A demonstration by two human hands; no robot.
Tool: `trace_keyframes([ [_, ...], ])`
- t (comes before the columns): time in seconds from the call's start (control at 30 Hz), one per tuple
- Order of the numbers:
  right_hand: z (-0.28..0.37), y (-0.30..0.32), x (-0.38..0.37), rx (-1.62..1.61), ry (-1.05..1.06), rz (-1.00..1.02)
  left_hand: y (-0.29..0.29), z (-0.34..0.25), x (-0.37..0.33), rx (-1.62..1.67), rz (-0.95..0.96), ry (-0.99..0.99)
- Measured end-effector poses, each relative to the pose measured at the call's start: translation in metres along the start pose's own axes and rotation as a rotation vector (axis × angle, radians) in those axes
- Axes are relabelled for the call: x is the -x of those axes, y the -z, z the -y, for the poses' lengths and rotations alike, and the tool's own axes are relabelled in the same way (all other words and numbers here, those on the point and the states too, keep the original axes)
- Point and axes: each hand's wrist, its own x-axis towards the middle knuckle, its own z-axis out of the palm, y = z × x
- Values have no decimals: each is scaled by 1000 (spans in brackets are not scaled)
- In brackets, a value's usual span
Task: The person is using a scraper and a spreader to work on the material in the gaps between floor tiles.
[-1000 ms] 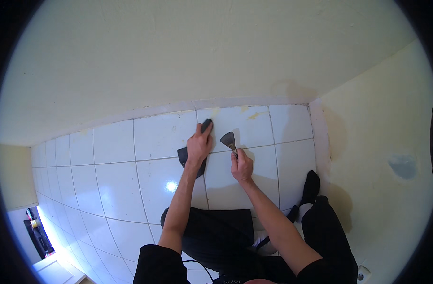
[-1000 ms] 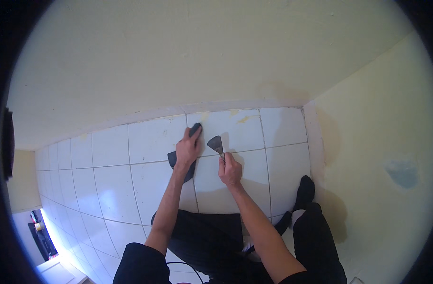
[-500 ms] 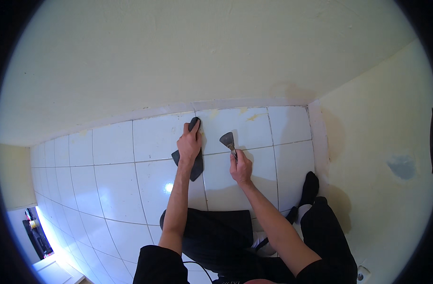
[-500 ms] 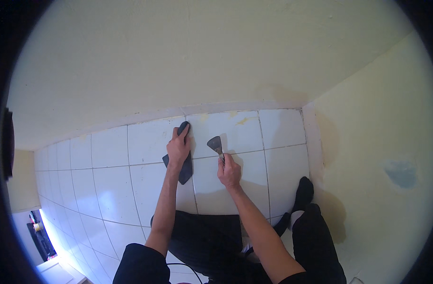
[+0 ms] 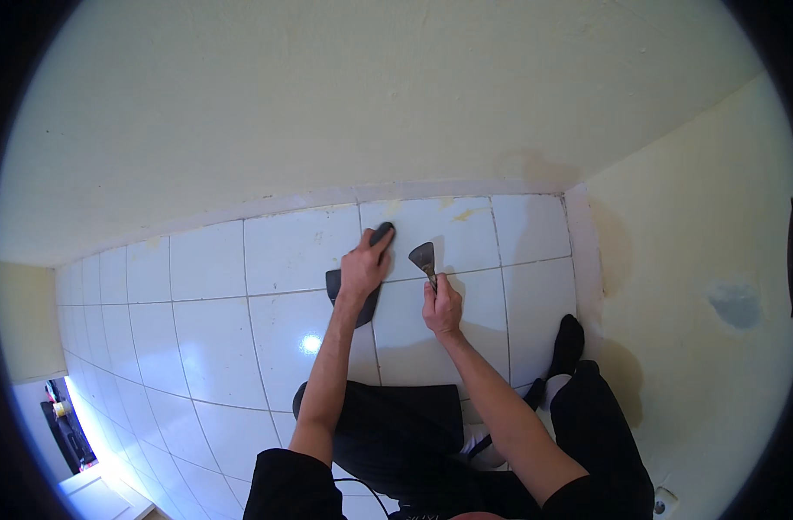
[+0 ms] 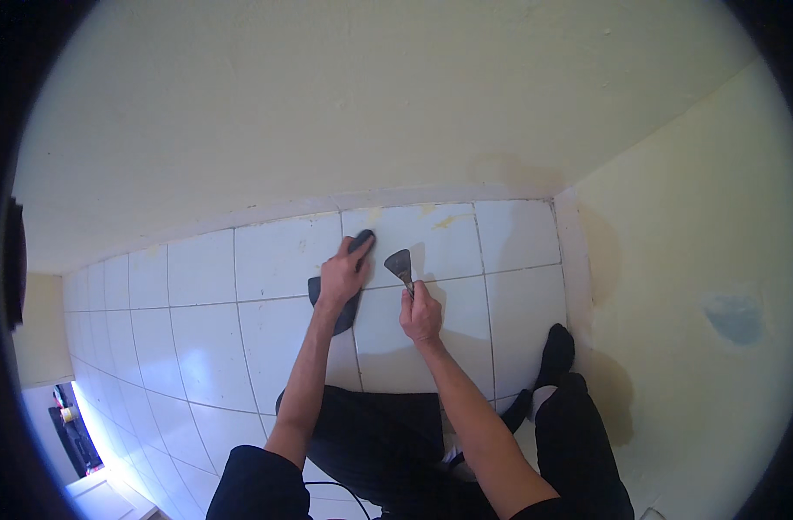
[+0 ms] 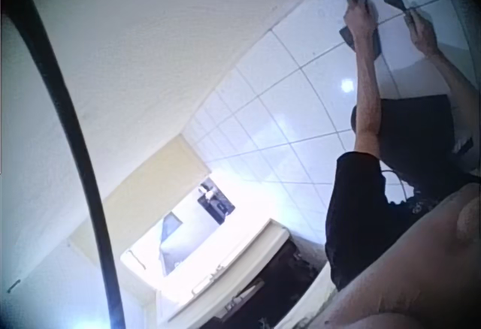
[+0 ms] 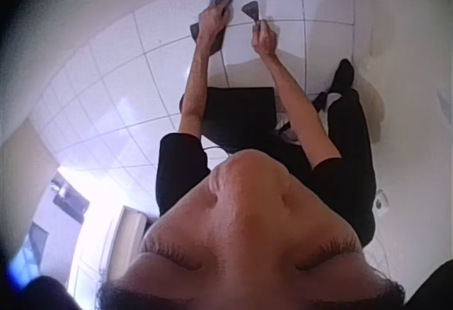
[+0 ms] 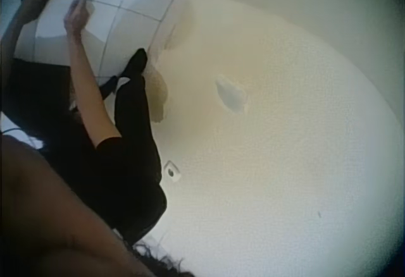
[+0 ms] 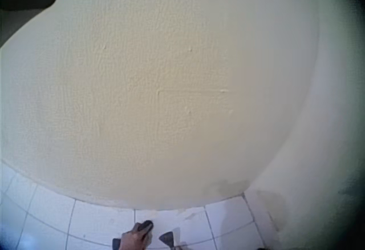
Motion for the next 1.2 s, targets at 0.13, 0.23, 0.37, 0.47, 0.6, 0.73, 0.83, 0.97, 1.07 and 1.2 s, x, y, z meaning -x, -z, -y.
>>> trace_keyframes([
  [0.13, 1, -1, -1, 25, 40, -26, 6, 9, -2, -11, -73, 81],
  [0.23, 2, 0, -1, -18, -6, -7, 5, 9, 0, 53, -18, -17],
  [0.37, 5, 0, -1, -19, -6, -13, 1, -4, 4, 70, 93, -192],
  [0.47, 3, 0, -1, -14, -21, -12, -2, -7, 3, 31, 57, -130],
  [0.6, -2, -3, 0, 32, 20, -20, 3, 6, -1, -11, -82, 26],
  [0.73, 1, -3, 0, 24, 20, -21, 4, 10, 0, -18, -108, 77],
  [0.83, -2, -3, -1, -12, 28, -40, -3, -3, 2, -6, -16, -114],
  [0.97, 1, -4, 0, -11, 10, -27, -5, -10, 5, -12, 42, -242],
  [1.07, -1, -2, 0, 3, 11, -32, -1, -9, 1, -34, 10, -123],
  [1.2, -1, -6, 0, -8, 26, -47, 0, 6, -2, -44, -71, 17],
])
